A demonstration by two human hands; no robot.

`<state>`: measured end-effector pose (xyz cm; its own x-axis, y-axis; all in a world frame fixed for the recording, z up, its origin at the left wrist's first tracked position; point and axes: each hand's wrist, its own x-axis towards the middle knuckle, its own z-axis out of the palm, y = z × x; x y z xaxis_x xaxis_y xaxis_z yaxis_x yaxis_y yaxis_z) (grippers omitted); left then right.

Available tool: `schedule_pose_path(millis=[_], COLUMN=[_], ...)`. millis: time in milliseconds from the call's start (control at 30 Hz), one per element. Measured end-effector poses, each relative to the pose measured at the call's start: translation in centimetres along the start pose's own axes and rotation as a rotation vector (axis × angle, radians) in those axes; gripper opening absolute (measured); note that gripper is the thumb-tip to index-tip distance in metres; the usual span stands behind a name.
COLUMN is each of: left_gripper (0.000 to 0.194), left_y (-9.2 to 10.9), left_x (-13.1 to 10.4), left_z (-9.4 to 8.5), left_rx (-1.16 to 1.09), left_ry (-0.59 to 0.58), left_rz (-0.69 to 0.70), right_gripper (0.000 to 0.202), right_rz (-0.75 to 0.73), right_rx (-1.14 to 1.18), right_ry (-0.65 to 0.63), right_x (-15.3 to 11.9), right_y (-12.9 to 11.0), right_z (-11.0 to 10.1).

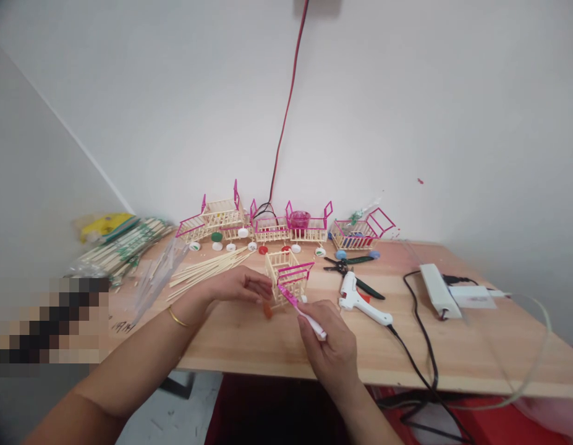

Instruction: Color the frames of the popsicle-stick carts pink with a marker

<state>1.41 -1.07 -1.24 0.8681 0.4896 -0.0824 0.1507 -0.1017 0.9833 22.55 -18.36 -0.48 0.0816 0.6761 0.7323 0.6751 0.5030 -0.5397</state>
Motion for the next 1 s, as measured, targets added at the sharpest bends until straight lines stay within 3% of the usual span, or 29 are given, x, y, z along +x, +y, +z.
schedule_pose_path(millis=[1000], left_gripper=[0.065], left_y=[0.10], left_x=[0.03], left_z=[-0.19], left_rx=[0.002], left_ry=[-0.009], left_rz=[-0.014], right_gripper=[0.020], right_rz=[0.003], right_rx=[0.014], right_ry=[-0.011], right_x=[0.04], right_y=[0.40], right_z=[-0.10])
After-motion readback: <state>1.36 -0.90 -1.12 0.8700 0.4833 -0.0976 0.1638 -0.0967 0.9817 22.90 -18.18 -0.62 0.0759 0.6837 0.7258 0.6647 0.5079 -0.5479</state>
